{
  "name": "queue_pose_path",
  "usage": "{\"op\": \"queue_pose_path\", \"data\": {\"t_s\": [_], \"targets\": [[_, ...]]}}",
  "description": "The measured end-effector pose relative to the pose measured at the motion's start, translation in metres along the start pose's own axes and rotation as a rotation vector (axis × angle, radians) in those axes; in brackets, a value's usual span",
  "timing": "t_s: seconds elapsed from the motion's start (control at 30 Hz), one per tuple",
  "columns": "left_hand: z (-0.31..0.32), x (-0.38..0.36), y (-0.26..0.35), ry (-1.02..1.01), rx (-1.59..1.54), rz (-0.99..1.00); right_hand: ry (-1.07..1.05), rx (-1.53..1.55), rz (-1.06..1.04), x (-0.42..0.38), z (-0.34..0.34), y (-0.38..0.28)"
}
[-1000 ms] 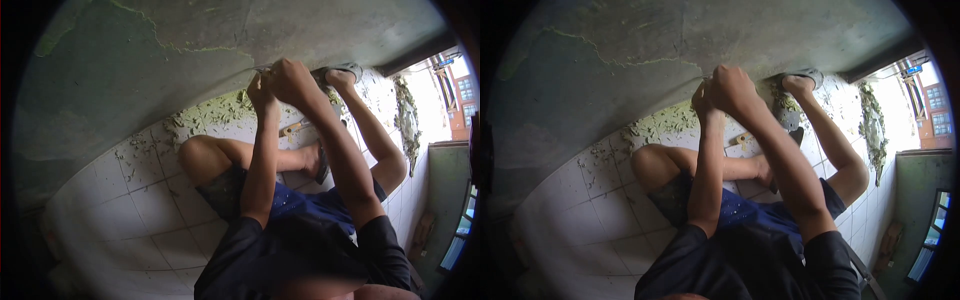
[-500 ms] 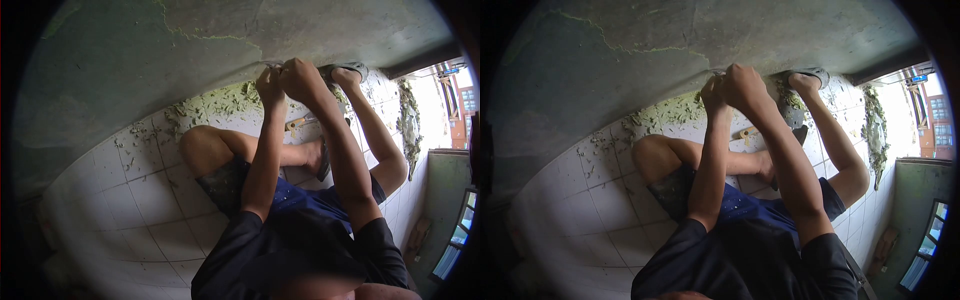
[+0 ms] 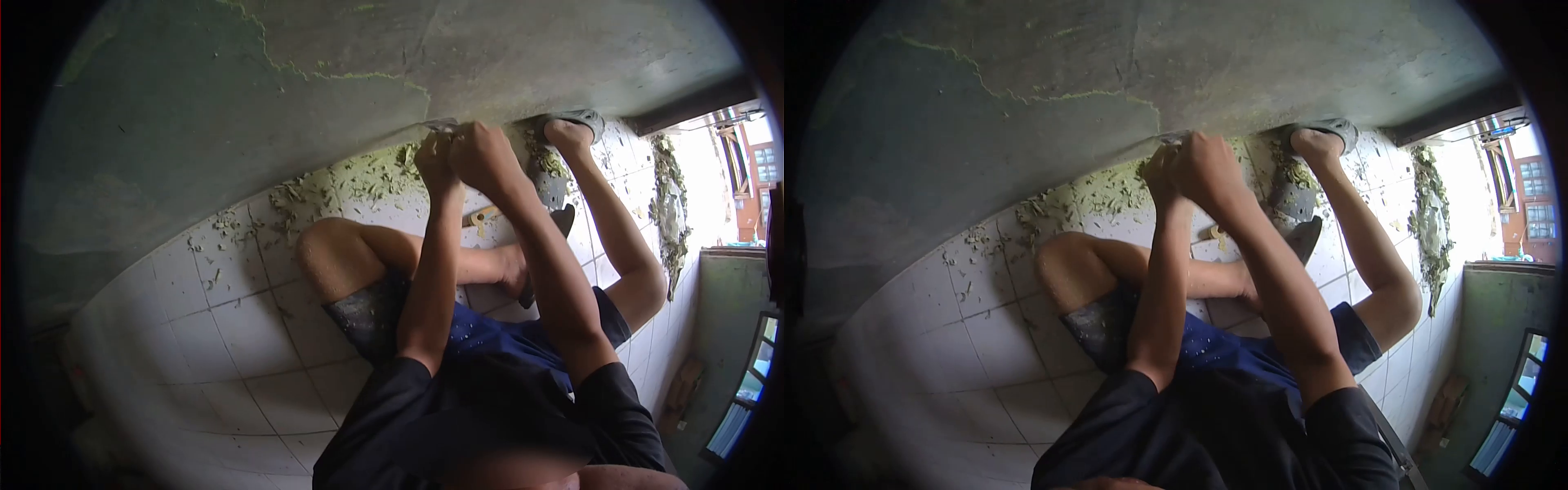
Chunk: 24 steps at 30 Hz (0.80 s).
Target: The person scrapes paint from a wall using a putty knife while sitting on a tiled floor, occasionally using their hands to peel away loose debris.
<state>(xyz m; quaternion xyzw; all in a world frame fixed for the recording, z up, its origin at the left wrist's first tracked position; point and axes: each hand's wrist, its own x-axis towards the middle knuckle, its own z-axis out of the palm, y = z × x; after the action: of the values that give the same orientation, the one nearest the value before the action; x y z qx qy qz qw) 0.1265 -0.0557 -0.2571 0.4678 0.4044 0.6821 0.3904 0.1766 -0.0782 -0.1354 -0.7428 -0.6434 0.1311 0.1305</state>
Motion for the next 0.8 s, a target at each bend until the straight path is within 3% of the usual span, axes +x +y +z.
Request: {"op": "queue_pose_path", "data": {"t_s": [0.07, 0.1, 0.13, 0.2, 0.33, 0.43, 0.53, 0.6, 0.67, 0.73, 0.8], "targets": [[-0.009, 0.004, 0.035, -0.049, -0.277, -0.284, 0.11, 0.119, 0.035, -0.023, -0.013, -0.014], [-0.01, 0.014, 0.032, -0.14, 0.166, 0.035, 0.153, 0.15, 0.051, -0.027, -0.016, -0.019], [-0.01, 0.01, 0.034, -0.147, 0.168, 0.024, 0.146, 0.151, 0.063, -0.028, -0.021, -0.019], [-0.004, 0.008, 0.044, -0.049, -0.318, -0.35, 0.068, 0.157, 0.056, -0.024, -0.031, -0.015], [-0.009, 0.011, 0.061, -0.13, -0.332, -0.36, 0.126, 0.135, 0.046, -0.038, -0.042, -0.026], [-0.002, 0.014, 0.061, -0.065, -0.489, -0.463, 0.114, 0.115, 0.028, -0.027, -0.044, -0.018], [0.004, 0.004, 0.048, -0.08, -0.401, -0.373, 0.002, 0.02, 0.047, -0.027, -0.048, -0.013], [0.005, 0.001, 0.04, -0.108, -0.438, -0.43, 0.01, 0.028, 0.046, -0.033, -0.046, -0.012], [0.005, -0.003, 0.022, -0.102, -0.307, -0.161, 0.107, 0.103, 0.013, -0.037, -0.024, -0.002], [-0.013, -0.003, 0.012, -0.156, -0.233, -0.197, 0.067, 0.058, 0.023, -0.041, 0.0, 0.005], [-0.022, -0.003, -0.003, -0.048, -0.256, -0.741, -0.014, 0.107, 0.011, -0.045, 0.035, 0.026]]}}
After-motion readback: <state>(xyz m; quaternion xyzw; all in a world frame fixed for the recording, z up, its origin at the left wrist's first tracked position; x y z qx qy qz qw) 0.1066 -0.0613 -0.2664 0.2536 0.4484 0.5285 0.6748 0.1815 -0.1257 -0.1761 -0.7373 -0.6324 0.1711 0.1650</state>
